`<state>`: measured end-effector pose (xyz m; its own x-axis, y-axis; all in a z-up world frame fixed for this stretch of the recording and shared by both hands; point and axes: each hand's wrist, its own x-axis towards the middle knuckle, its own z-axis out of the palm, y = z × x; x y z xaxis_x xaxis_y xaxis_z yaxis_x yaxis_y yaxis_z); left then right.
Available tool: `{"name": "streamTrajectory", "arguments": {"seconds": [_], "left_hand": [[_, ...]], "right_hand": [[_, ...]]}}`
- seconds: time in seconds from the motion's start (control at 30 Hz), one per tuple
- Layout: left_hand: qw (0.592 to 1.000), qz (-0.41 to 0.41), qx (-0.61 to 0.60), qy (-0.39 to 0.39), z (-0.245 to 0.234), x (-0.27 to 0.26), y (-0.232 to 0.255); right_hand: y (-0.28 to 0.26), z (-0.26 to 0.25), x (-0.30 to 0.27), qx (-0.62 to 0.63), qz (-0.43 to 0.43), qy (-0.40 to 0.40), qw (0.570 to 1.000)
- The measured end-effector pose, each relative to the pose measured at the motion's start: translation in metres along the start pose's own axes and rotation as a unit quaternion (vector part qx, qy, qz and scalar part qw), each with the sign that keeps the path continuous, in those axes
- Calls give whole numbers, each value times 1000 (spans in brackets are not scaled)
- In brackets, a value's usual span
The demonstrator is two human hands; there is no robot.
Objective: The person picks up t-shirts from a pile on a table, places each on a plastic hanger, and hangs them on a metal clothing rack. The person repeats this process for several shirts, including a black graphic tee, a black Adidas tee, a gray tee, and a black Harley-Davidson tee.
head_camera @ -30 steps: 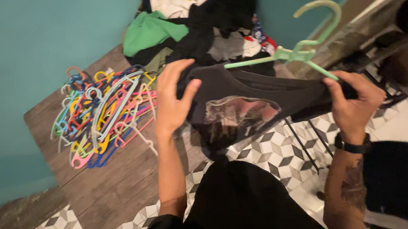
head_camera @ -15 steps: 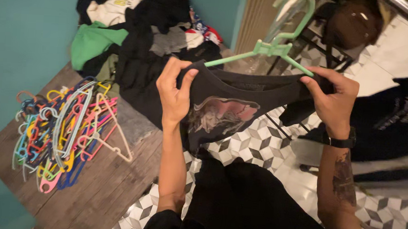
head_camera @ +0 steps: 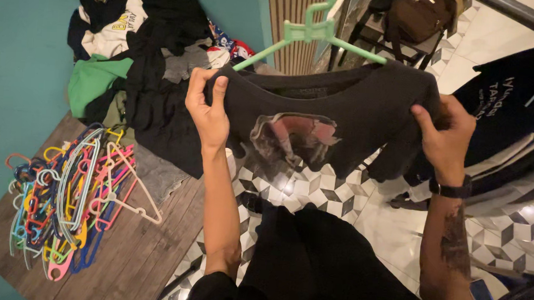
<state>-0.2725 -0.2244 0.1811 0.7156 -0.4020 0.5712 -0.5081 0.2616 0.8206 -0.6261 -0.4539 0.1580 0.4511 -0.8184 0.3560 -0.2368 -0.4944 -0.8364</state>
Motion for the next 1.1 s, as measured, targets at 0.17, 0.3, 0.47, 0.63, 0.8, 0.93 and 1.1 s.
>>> {"name": "streamTrajectory", "arguments": {"seconds": [0.17, 0.3, 0.47, 0.63, 0.8, 0.93, 1.1], "left_hand": [[999, -16, -31, 10, 10, -7, -13], [999, -20, -39, 6, 19, -12, -18], [999, -21, -9, -26, 25, -16, -15], [998, -11, -17, -59, 33, -18, -11], [993, -38, -49, -103, 49, -22, -11], [987, -49, -53, -146, 61, -30, -13], [980, -58, -70, -176, 68, -42, -21]], "right_hand": [[26, -16, -31, 12, 39, -6, 999], [52, -28, -49, 9, 93, 8, 996], [64, -51, -48, -159, -13, 78, 984], [28, -55, -40, -131, -33, 75, 988], [-20, -47, -19, -121, -135, 12, 983], [-36, -36, -7, -125, -128, -62, 982], [-35, -23, -13, -145, -60, -74, 985]]}}
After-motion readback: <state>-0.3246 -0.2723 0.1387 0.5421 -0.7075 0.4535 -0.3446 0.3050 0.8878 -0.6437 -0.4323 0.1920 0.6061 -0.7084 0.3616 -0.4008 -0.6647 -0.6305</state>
